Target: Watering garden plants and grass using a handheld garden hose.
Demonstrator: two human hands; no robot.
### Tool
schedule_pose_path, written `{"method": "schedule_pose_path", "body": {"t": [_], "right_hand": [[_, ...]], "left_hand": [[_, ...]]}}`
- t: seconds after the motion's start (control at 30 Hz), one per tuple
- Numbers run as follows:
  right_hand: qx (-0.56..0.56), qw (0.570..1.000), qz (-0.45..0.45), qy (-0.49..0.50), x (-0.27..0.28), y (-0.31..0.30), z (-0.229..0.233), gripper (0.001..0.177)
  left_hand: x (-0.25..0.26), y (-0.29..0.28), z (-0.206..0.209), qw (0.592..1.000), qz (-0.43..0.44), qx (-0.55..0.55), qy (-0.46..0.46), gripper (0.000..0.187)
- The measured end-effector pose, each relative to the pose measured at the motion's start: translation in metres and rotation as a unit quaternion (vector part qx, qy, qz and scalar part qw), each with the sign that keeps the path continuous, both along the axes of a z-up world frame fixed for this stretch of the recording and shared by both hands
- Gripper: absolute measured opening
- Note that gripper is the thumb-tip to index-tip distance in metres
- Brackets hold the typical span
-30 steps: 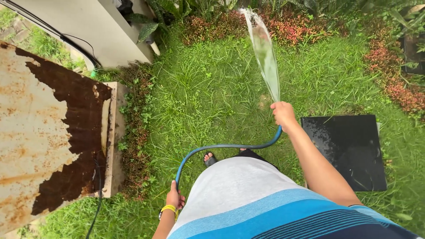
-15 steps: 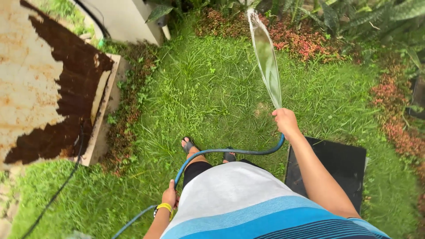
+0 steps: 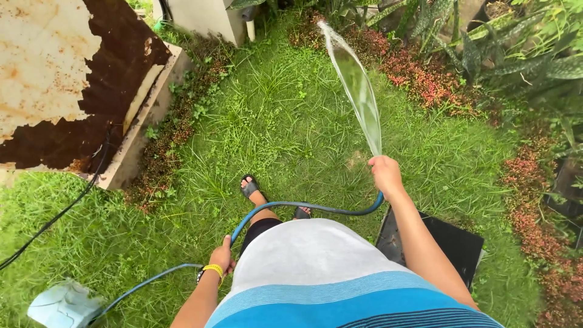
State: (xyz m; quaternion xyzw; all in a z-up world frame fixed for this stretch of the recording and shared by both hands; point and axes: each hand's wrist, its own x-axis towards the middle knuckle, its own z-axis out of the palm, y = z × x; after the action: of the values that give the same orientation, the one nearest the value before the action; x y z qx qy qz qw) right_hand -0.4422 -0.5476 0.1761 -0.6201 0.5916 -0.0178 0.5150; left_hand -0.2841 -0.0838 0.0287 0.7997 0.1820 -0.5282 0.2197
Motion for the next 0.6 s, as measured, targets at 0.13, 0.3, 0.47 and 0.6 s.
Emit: {"method": "schedule_pose_path", "body": {"t": [0.13, 0.3, 0.47, 0.6], "right_hand": [[-0.021, 1.000, 0.013, 0.012, -0.002, -0.006, -0.005, 0.036], [-0.007, 0.999, 0.032, 0.043, 0.000, -0.006, 0.000, 0.032], [0.014, 0.999, 0.021, 0.041, -0.010, -0.013, -0.023, 0.033], [0.045, 0.998, -0.015, 0.040, -0.019, -0.013, -0.025, 0.028]], "left_hand": [[0.004, -0.001, -0.002, 1.000, 0.006, -0.002, 0.009, 0.067], [0.014, 0.001, -0.009, 1.000, -0.012, -0.005, -0.004, 0.068], [0.017, -0.004, -0.010, 1.000, -0.006, -0.006, -0.007, 0.069], [0.015, -0.007, -0.013, 1.000, -0.017, 0.000, 0.005, 0.070]]}}
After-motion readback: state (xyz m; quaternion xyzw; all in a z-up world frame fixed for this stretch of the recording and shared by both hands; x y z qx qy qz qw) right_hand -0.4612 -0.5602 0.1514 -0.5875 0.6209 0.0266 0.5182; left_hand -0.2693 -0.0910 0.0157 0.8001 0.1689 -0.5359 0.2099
